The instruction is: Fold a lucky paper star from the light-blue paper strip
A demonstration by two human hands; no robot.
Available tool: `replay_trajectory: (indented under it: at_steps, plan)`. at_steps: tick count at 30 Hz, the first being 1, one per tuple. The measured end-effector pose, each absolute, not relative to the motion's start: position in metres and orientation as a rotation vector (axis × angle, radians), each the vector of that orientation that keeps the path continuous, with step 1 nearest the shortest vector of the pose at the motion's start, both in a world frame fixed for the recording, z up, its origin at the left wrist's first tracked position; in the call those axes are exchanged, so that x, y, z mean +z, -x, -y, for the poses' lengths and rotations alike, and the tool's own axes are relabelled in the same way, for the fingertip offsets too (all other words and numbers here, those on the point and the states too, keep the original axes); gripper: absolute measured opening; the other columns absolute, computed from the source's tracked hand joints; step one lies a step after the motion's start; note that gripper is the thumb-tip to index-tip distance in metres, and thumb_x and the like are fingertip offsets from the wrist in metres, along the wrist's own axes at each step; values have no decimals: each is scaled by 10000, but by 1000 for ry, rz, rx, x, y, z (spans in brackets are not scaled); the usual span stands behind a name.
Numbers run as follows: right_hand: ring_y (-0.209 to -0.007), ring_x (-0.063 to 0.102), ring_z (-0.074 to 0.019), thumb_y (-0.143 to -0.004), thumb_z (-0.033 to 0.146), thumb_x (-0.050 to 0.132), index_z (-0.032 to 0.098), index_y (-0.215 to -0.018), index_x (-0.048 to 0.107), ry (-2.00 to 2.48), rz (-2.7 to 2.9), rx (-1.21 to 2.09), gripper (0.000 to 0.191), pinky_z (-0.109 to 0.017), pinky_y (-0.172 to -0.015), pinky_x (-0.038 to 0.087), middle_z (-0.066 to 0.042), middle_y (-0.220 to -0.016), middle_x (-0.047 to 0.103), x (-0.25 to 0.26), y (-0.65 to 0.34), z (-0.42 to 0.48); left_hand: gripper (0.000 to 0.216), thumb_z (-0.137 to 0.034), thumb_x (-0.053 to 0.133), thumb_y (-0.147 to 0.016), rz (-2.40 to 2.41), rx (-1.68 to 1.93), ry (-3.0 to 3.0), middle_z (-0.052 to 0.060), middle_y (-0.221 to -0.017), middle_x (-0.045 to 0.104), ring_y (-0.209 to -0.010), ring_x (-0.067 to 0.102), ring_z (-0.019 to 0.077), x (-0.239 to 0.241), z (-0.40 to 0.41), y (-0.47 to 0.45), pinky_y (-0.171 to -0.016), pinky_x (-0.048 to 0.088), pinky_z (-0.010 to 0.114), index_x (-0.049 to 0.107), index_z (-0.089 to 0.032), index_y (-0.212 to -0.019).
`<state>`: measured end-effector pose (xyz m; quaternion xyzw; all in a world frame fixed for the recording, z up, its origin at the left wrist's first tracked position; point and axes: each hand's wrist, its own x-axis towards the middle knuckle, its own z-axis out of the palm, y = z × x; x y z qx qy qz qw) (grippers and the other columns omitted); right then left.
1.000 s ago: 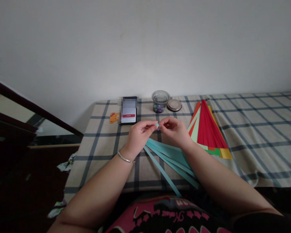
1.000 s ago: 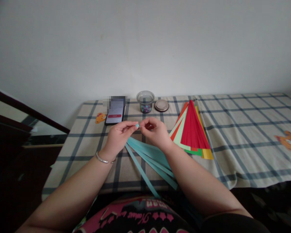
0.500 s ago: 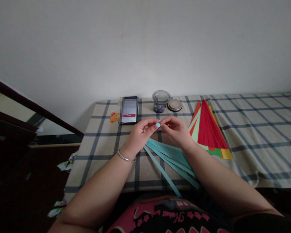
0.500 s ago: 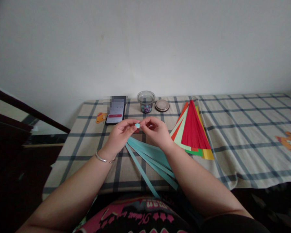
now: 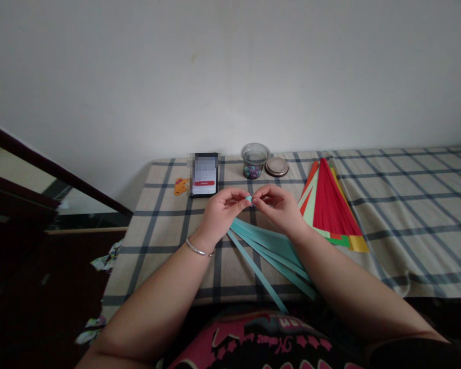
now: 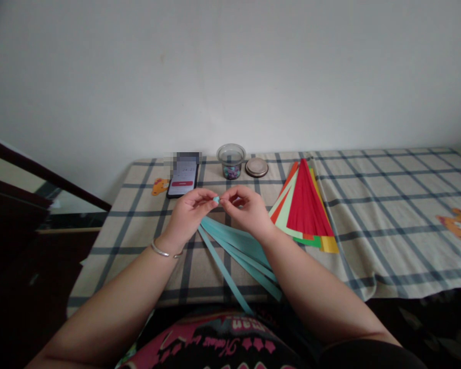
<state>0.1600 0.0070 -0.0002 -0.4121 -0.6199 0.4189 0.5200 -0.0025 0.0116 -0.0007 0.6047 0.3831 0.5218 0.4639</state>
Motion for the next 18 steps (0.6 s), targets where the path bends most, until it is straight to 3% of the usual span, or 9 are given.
replay_trajectory:
  at_steps: [18]
  plan:
    - [-634, 590, -127, -757, 468, 682, 184, -761, 646, 1011, 1511, 961, 286, -260, -578, 472, -31, -726, 661, -4, -160, -9, 318, -396, 798, -648, -954, 1253, -1337, 48, -827, 739, -778, 686, 162, -1, -12, 2, -792, 564, 316, 705, -152, -830]
